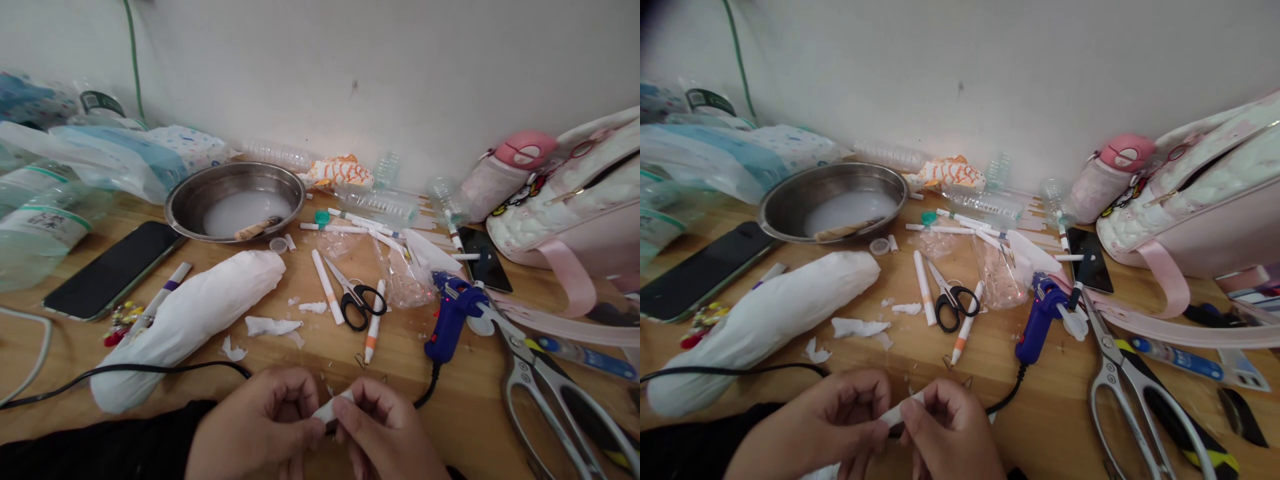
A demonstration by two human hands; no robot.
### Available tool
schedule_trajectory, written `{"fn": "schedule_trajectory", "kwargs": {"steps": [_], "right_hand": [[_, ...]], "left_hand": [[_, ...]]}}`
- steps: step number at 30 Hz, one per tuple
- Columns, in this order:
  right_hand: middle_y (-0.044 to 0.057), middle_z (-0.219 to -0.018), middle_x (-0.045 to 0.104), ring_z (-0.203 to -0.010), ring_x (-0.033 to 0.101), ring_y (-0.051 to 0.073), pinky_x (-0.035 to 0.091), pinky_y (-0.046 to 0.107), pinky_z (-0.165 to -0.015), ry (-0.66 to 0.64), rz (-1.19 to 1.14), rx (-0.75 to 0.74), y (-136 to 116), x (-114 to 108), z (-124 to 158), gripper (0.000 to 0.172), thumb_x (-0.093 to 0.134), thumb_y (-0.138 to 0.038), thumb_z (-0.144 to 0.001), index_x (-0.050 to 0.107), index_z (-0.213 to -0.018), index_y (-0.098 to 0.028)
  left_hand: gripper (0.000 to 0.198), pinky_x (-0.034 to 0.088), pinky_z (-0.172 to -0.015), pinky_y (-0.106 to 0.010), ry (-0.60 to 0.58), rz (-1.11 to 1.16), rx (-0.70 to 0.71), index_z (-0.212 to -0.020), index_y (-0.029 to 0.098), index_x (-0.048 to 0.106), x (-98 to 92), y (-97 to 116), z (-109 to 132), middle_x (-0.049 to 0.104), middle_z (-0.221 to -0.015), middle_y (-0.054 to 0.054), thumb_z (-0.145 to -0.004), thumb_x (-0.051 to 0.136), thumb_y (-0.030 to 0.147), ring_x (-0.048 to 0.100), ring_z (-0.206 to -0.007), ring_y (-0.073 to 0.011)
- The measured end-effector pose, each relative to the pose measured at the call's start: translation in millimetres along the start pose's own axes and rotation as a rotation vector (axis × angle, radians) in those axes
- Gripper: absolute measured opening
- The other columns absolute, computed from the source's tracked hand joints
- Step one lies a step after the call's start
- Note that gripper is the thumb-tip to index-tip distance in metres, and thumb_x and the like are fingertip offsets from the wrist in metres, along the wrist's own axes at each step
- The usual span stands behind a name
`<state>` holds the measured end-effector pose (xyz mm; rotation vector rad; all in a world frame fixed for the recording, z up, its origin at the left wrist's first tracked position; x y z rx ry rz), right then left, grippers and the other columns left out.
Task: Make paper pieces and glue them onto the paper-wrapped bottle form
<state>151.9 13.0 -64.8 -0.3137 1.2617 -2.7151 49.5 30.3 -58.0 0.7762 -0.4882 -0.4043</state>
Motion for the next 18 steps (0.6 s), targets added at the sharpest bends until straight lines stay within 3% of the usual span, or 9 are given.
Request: {"fn": "schedule_trajectory", "kwargs": {"steps": [3, 7, 12, 18], "right_hand": [[-0.006, -0.048, 0.049, -0.028, 0.036, -0.001, 0.024, 0.01, -0.027, -0.015, -0.06, -0.022, -3.6, 0.5, -0.4, 0.044, 0.055, -0.057, -0.067, 0.048, -0.065, -0.014], [-0.003, -0.059, 0.056, -0.029, 0.04, 0.0, 0.029, 0.01, -0.027, -0.007, -0.154, -0.012, -4.3, -2.4, -2.1, 0.048, 0.058, -0.055, -0.065, 0.052, -0.087, -0.012], [-0.004, -0.053, 0.054, -0.028, 0.037, -0.001, 0.024, 0.009, -0.026, -0.006, -0.097, -0.012, -7.3, -4.0, -0.2, 0.04, 0.059, -0.052, -0.066, 0.047, -0.066, -0.014], [-0.007, -0.048, 0.05, -0.029, 0.036, 0.0, 0.024, 0.009, -0.027, -0.003, -0.079, -0.023, -10.8, -2.3, 2.6, 0.038, 0.058, -0.051, -0.068, 0.046, -0.066, -0.015]], "left_hand": [[0.033, 0.034, -0.037, -0.016, -0.021, 0.073, -0.01, -0.063, 0.017, 0.043, 0.4, -0.7, 0.5, 0.056, -0.051, 0.007, -0.064, 0.062, 0.044, 0.053, -0.038, -0.0062], [0.03, 0.035, -0.038, -0.016, -0.032, 0.1, -0.001, -0.063, 0.016, 0.045, -2.1, 0.6, 1.2, 0.059, -0.053, 0.005, -0.065, 0.063, 0.041, 0.055, -0.04, -0.0071], [0.03, 0.035, -0.04, -0.017, -0.03, 0.09, -0.003, -0.062, 0.016, 0.047, -2.7, -0.9, 0.8, 0.061, -0.057, 0.004, -0.065, 0.064, 0.041, 0.055, -0.041, -0.0068], [0.038, 0.037, -0.041, -0.017, -0.081, 0.062, 0.036, -0.068, 0.015, 0.047, 1.6, 3.1, 1.3, 0.054, -0.054, 0.007, -0.06, 0.066, 0.047, 0.051, -0.04, -0.0049]]}}
Point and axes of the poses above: each hand's wrist, its own z-axis away from the middle knuckle, its own x-axis out of the palm, y = z × x, the point moved 7 cm from there along -z, towards the middle knuckle
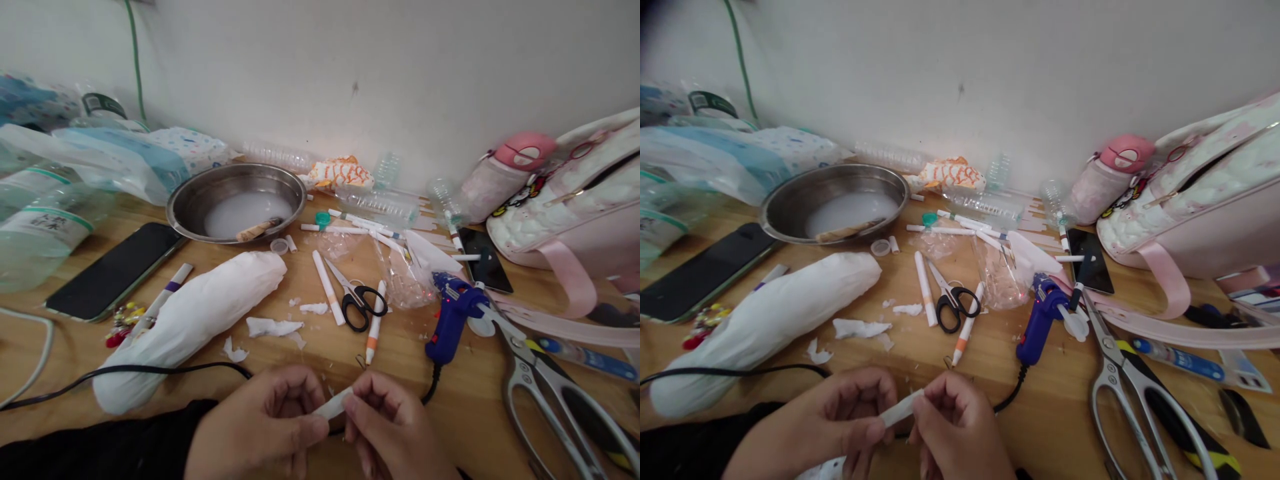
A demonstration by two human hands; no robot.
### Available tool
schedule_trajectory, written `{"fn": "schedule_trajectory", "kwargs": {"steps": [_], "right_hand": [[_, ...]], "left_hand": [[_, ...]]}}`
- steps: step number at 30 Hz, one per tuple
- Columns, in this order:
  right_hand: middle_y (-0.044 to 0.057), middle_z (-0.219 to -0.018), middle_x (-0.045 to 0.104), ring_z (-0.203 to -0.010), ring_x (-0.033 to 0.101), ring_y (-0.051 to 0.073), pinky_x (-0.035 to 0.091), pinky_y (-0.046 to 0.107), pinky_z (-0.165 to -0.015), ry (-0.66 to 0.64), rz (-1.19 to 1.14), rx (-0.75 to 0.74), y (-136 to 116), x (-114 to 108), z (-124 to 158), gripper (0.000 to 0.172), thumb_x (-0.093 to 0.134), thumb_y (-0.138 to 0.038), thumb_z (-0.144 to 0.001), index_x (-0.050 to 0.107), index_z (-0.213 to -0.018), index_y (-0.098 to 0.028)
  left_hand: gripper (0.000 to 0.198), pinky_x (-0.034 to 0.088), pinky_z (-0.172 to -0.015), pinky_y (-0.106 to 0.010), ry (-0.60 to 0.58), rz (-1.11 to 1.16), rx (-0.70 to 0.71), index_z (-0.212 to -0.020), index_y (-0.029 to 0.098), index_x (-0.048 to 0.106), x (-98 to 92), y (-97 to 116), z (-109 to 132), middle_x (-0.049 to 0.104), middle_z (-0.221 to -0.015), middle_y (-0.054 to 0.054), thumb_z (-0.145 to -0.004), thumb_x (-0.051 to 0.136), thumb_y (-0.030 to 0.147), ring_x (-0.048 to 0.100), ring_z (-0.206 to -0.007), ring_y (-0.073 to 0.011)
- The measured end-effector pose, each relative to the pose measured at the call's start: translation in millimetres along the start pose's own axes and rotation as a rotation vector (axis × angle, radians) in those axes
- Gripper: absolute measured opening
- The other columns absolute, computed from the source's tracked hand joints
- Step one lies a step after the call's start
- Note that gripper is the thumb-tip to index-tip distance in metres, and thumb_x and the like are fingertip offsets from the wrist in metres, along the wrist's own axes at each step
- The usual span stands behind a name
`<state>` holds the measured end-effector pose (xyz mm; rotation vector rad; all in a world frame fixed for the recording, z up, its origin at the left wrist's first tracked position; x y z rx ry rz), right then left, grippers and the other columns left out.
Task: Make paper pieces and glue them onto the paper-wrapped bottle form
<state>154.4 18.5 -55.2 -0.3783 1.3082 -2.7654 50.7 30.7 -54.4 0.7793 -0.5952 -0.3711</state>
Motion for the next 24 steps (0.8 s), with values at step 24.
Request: {"fn": "schedule_trajectory", "kwargs": {"steps": [24], "right_hand": [[0.004, -0.074, 0.066, -0.063, 0.059, 0.013, 0.044, 0.018, -0.054, 0.192, 0.51, -0.536, -20.4, -3.8, 10.7, 0.019, 0.054, -0.021, -0.073, 0.067, -0.087, -0.02]], "left_hand": [[0.031, 0.037, -0.038, -0.014, 0.044, 0.037, 0.024, -0.067, 0.015, 0.047, -6.3, -3.6, -3.7, 0.058, -0.055, 0.006, -0.066, 0.064, 0.04, 0.054, -0.039, -0.0043]]}}
Point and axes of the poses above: each hand's wrist, its own z-axis away from the middle knuckle, its own x-axis out of the palm, y = z × x, the point moved 7 cm from there along -z, towards the middle knuckle
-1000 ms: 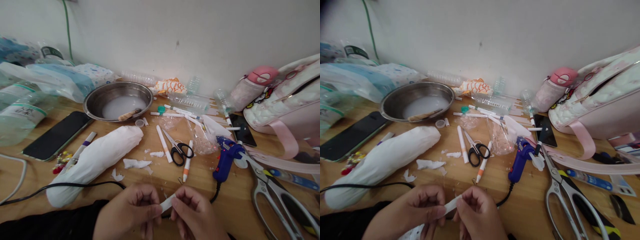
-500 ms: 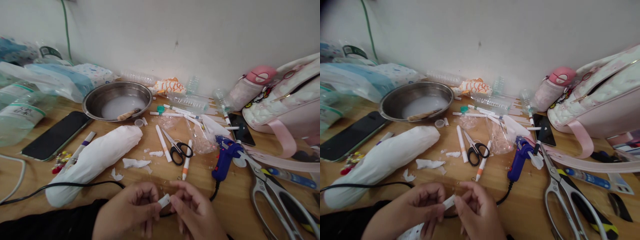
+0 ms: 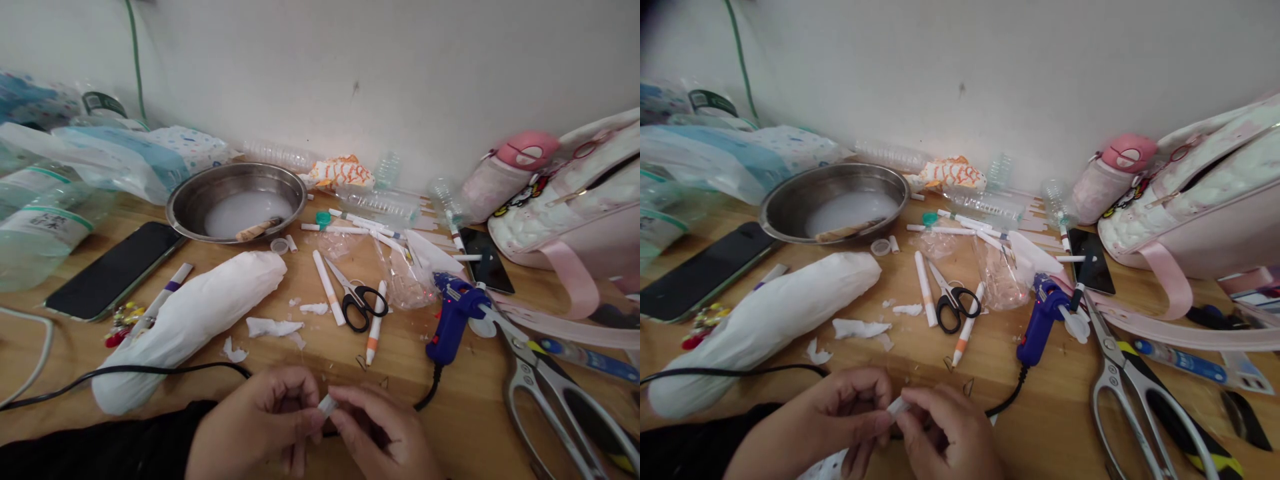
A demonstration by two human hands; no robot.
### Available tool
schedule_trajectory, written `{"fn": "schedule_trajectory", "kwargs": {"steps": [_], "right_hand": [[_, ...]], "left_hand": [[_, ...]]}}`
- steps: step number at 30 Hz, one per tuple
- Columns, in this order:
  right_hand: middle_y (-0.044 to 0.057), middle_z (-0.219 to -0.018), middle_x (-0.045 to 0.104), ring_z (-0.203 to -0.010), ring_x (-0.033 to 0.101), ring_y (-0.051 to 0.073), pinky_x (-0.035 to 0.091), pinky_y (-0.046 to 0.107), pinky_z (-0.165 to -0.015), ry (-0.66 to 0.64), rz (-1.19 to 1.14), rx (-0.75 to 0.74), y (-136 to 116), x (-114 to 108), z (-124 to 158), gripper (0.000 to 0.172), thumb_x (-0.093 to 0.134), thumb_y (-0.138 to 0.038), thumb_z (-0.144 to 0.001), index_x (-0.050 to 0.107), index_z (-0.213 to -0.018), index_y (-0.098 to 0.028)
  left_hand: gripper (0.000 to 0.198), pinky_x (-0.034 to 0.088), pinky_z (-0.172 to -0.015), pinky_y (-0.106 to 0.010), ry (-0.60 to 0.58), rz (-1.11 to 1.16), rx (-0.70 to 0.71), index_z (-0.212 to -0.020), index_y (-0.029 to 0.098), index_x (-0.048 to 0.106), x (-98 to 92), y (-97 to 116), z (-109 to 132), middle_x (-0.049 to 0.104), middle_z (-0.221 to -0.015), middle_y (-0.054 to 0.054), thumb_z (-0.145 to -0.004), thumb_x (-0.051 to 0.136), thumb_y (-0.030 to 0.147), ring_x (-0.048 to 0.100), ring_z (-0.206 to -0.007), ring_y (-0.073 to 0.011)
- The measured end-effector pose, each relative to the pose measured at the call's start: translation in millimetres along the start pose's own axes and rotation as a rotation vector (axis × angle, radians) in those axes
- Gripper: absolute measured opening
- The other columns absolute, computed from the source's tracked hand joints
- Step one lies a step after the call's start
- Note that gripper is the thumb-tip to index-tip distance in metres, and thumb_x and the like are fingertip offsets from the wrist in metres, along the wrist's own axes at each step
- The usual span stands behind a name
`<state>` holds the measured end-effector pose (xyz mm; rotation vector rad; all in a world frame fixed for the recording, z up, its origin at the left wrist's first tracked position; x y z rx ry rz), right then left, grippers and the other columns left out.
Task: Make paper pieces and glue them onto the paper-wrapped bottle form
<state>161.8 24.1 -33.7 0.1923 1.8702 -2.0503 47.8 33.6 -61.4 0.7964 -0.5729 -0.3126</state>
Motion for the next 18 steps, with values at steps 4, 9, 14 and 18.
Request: {"fn": "schedule_trajectory", "kwargs": {"steps": [4, 9, 14, 18], "right_hand": [[0.0, -0.063, 0.063, -0.053, 0.053, 0.008, 0.04, 0.015, -0.049, 0.023, -0.302, 0.349, 19.2, 5.1, 3.3, 0.016, 0.06, -0.034, -0.069, 0.066, -0.075, -0.02], [-0.008, -0.045, 0.037, -0.032, 0.022, 0.001, 0.012, 0.015, -0.03, -0.086, -0.47, 0.515, 27.3, 17.6, 8.5, 0.035, 0.062, -0.05, -0.065, 0.059, -0.068, -0.016], [-0.007, -0.046, 0.036, -0.032, 0.022, 0.001, 0.011, 0.015, -0.03, -0.039, -0.467, 0.546, 30.8, 15.6, 9.5, 0.04, 0.061, -0.054, -0.063, 0.059, -0.066, -0.014], [-0.004, -0.05, 0.046, -0.031, 0.026, 0.0, 0.018, 0.015, -0.031, -0.013, -0.532, 0.538, 25.1, 10.3, 6.6, 0.041, 0.061, -0.053, -0.063, 0.065, -0.075, -0.014]], "left_hand": [[0.031, 0.037, -0.039, -0.015, 0.017, -0.028, -0.008, -0.066, 0.015, 0.048, 0.1, -1.0, 1.9, 0.06, -0.058, 0.005, -0.065, 0.064, 0.041, 0.053, -0.04, -0.0043], [0.033, 0.037, -0.039, -0.015, 0.038, -0.046, -0.032, -0.064, 0.015, 0.047, 1.6, -0.9, 4.3, 0.059, -0.057, 0.005, -0.063, 0.065, 0.042, 0.052, -0.04, -0.0043], [0.033, 0.037, -0.04, -0.015, 0.024, -0.017, -0.041, -0.064, 0.015, 0.048, 1.8, 0.1, 2.9, 0.059, -0.056, 0.005, -0.062, 0.067, 0.041, 0.053, -0.04, -0.0048], [0.031, 0.037, -0.039, -0.014, 0.01, 0.016, -0.021, -0.066, 0.015, 0.048, 0.2, 1.8, 2.0, 0.061, -0.057, 0.005, -0.066, 0.064, 0.041, 0.054, -0.04, -0.0047]]}}
Point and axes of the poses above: each hand's wrist, its own z-axis away from the middle knuckle, its own x-axis out of the palm, y = z × x, the point moved 7 cm from there along -z, towards the middle knuckle
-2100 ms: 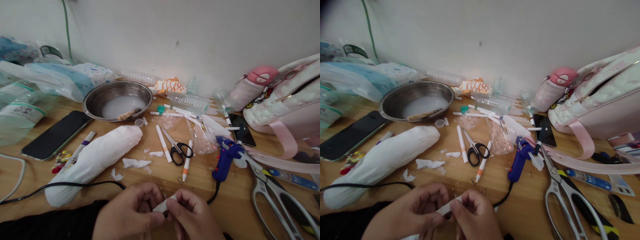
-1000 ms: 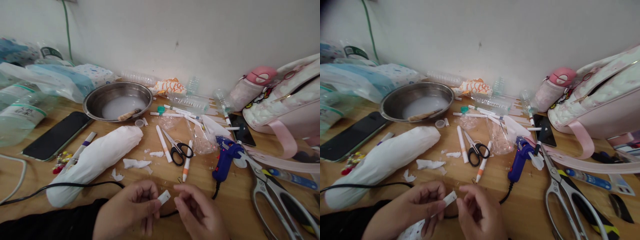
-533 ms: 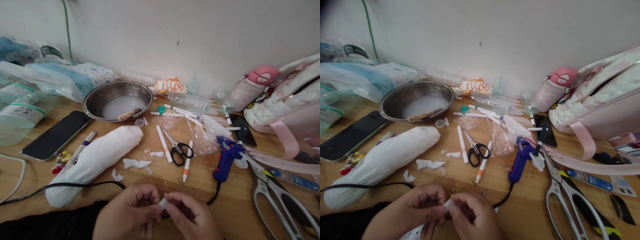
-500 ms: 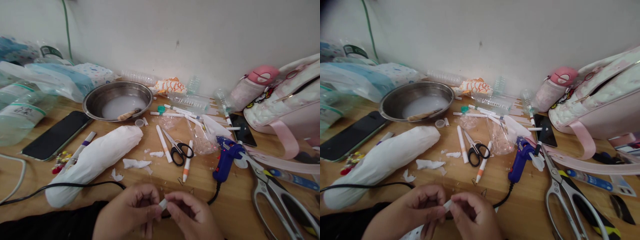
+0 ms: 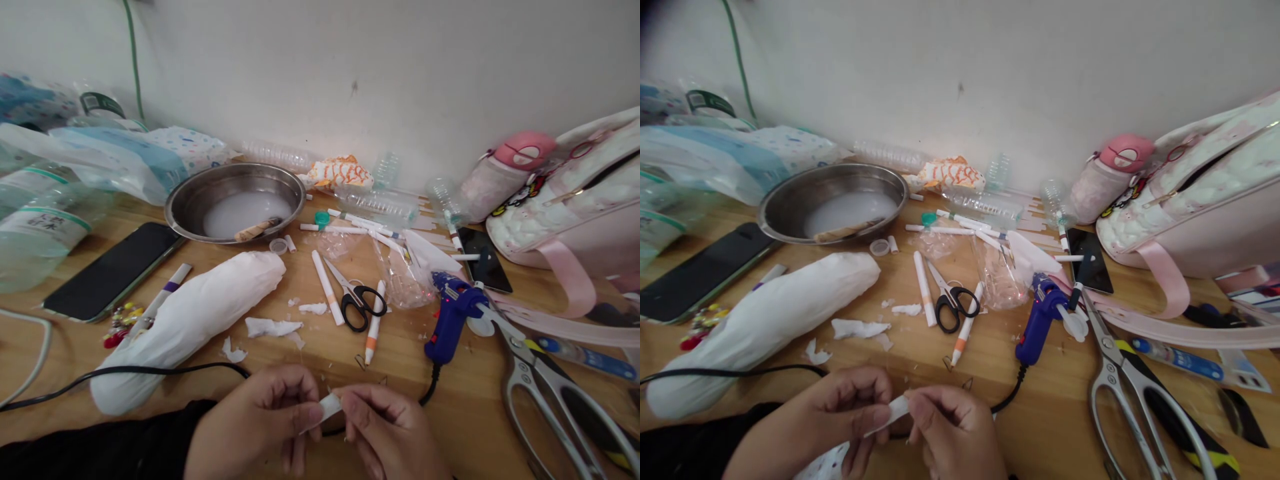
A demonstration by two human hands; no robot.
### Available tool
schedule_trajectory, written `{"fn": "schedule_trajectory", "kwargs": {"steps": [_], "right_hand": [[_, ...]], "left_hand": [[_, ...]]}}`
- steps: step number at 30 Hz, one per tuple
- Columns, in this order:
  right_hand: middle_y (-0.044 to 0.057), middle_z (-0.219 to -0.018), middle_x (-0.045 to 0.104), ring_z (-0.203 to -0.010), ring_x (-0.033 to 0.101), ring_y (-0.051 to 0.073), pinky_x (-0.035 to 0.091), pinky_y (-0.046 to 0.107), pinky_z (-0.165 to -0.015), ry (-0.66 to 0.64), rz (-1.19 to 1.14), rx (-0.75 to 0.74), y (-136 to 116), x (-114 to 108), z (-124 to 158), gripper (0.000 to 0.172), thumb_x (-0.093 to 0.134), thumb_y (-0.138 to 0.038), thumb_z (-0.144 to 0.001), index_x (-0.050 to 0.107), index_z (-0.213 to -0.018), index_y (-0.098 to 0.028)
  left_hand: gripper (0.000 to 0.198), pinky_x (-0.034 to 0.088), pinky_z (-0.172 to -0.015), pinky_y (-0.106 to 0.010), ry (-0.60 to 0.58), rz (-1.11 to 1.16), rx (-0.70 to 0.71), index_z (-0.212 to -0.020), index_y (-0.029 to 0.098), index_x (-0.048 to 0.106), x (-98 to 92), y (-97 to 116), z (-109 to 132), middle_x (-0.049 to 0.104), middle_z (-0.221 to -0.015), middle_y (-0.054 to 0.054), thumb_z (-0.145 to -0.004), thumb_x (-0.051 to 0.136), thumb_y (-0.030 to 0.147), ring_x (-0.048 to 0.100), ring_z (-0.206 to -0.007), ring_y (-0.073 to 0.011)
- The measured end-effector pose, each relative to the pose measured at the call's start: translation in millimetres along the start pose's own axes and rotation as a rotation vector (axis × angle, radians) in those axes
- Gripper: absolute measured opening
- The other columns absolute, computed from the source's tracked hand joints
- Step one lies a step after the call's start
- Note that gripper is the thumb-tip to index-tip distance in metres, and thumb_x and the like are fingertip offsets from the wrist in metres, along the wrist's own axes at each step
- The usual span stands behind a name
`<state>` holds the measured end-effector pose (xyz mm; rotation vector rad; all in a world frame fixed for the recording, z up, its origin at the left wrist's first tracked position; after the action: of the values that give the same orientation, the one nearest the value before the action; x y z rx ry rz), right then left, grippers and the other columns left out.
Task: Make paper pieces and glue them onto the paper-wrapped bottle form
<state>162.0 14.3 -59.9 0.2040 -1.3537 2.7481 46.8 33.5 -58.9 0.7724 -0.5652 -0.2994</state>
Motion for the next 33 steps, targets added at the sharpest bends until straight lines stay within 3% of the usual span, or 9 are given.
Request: {"fn": "schedule_trajectory", "kwargs": {"steps": [3, 8, 15, 21, 26, 29, 31, 33], "right_hand": [[-0.003, -0.055, 0.05, -0.031, 0.026, 0.0, 0.018, 0.015, -0.03, 0.086, -0.042, -0.043, -8.6, -7.0, 2.4, 0.043, 0.061, -0.052, -0.064, 0.066, -0.086, -0.015], [-0.003, -0.049, 0.047, -0.034, 0.029, 0.002, 0.018, 0.015, -0.031, 0.199, 0.074, -0.089, -9.0, -10.5, 6.3, 0.035, 0.065, -0.05, -0.06, 0.07, -0.071, -0.017], [-0.002, -0.05, 0.047, -0.032, 0.028, 0.002, 0.016, 0.015, -0.029, 0.04, 0.121, -0.078, 2.5, 2.7, 2.0, 0.039, 0.06, -0.053, -0.065, 0.067, -0.07, -0.015], [-0.005, -0.044, 0.039, -0.033, 0.027, 0.002, 0.014, 0.015, -0.031, -0.016, 0.139, -0.108, -1.8, 4.8, 1.3, 0.038, 0.059, -0.051, -0.068, 0.06, -0.062, -0.013], [-0.004, -0.049, 0.045, -0.03, 0.027, 0.0, 0.017, 0.014, -0.03, -0.138, 0.147, -0.006, 1.0, 8.3, -0.5, 0.043, 0.054, -0.055, -0.069, 0.061, -0.062, -0.013], [-0.002, -0.051, 0.051, -0.029, 0.028, 0.0, 0.017, 0.014, -0.03, -0.195, 0.209, 0.073, 3.4, 8.8, -0.2, 0.038, 0.058, -0.05, -0.066, 0.066, -0.067, -0.013], [-0.002, -0.052, 0.053, -0.031, 0.03, 0.001, 0.019, 0.014, -0.031, -0.137, 0.23, 0.075, 1.7, 3.8, -0.3, 0.03, 0.063, -0.042, -0.063, 0.069, -0.077, -0.016], [-0.002, -0.057, 0.056, -0.04, 0.04, 0.004, 0.029, 0.015, -0.037, 0.009, 0.238, -0.056, -8.6, -5.4, 0.1, 0.025, 0.065, -0.035, -0.063, 0.069, -0.083, -0.02]], "left_hand": [[0.029, 0.035, -0.038, -0.013, -0.01, 0.019, 0.013, -0.066, 0.015, 0.047, -1.5, 0.4, -0.7, 0.061, -0.057, 0.005, -0.069, 0.062, 0.039, 0.054, -0.039, -0.0037], [0.032, 0.036, -0.037, -0.013, 0.014, 0.024, 0.021, -0.066, 0.015, 0.046, -3.0, 0.9, -1.2, 0.06, -0.055, 0.006, -0.067, 0.064, 0.042, 0.054, -0.038, -0.0037], [0.034, 0.036, -0.036, -0.013, 0.036, 0.014, 0.014, -0.065, 0.016, 0.046, -2.4, 2.5, -0.5, 0.058, -0.051, 0.008, -0.065, 0.064, 0.044, 0.052, -0.037, -0.0035], [0.034, 0.034, -0.037, -0.013, 0.03, -0.003, 0.005, -0.064, 0.016, 0.046, -2.1, 0.6, 0.1, 0.059, -0.051, 0.007, -0.064, 0.065, 0.044, 0.052, -0.037, -0.0039], [0.035, 0.035, -0.037, -0.014, 0.028, -0.004, 0.011, -0.064, 0.016, 0.045, -1.0, 2.0, -0.5, 0.058, -0.05, 0.008, -0.064, 0.065, 0.045, 0.051, -0.037, -0.0042], [0.036, 0.034, -0.036, -0.014, 0.038, -0.005, 0.001, -0.063, 0.017, 0.044, -1.0, 3.6, -0.8, 0.057, -0.049, 0.008, -0.063, 0.065, 0.046, 0.051, -0.036, -0.0043], [0.036, 0.033, -0.037, -0.015, 0.033, -0.003, -0.001, -0.062, 0.017, 0.044, -0.5, 4.3, -0.2, 0.057, -0.048, 0.008, -0.063, 0.065, 0.046, 0.051, -0.036, -0.0045], [0.035, 0.034, -0.037, -0.015, 0.028, -0.003, 0.001, -0.063, 0.017, 0.044, -0.4, 3.9, 0.5, 0.057, -0.049, 0.007, -0.064, 0.065, 0.045, 0.051, -0.037, -0.0048]]}}
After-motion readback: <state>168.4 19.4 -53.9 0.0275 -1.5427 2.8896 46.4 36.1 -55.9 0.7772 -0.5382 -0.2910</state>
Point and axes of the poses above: each hand's wrist, its own z-axis away from the middle knuckle, its own x-axis out of the palm, y = z × x, the point moved 7 cm from there along -z, towards the middle knuckle
